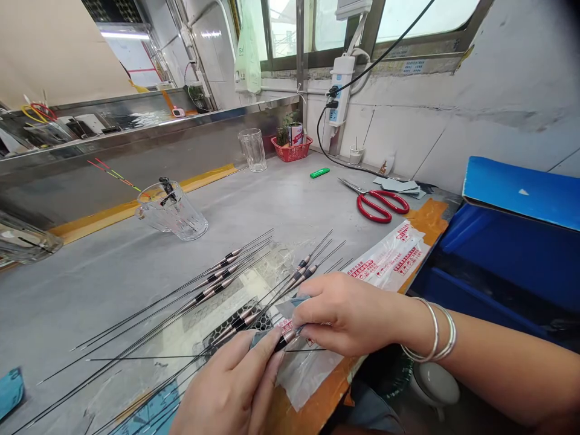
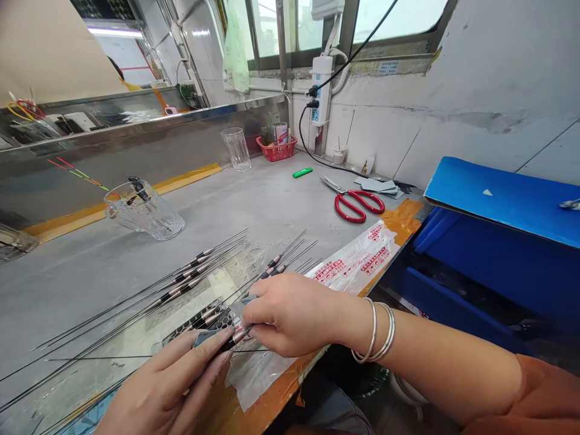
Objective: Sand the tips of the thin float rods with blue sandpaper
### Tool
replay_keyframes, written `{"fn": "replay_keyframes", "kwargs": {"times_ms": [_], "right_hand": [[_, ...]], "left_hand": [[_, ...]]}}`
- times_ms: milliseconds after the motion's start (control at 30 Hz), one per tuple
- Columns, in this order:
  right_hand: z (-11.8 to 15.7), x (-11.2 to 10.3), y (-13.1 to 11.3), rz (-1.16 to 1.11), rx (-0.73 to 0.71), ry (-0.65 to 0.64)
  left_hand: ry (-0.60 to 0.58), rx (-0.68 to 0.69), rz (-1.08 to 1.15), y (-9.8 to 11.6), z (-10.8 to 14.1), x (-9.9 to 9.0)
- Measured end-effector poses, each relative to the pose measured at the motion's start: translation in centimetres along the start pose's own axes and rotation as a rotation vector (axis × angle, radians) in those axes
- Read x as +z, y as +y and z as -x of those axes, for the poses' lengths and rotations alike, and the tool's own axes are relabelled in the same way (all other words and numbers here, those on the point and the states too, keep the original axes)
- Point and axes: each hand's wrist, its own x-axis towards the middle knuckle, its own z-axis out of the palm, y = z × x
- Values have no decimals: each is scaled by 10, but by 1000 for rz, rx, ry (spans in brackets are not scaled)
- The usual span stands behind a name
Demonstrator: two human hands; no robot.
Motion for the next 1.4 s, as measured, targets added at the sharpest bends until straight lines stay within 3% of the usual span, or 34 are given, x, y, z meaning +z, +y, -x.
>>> {"fn": "replay_keyframes", "kwargs": {"times_ms": [1400], "right_hand": [[-1, 0, 0, -57, -7, 28]], "left_hand": [[-65, -75, 142, 0, 13, 7]]}}
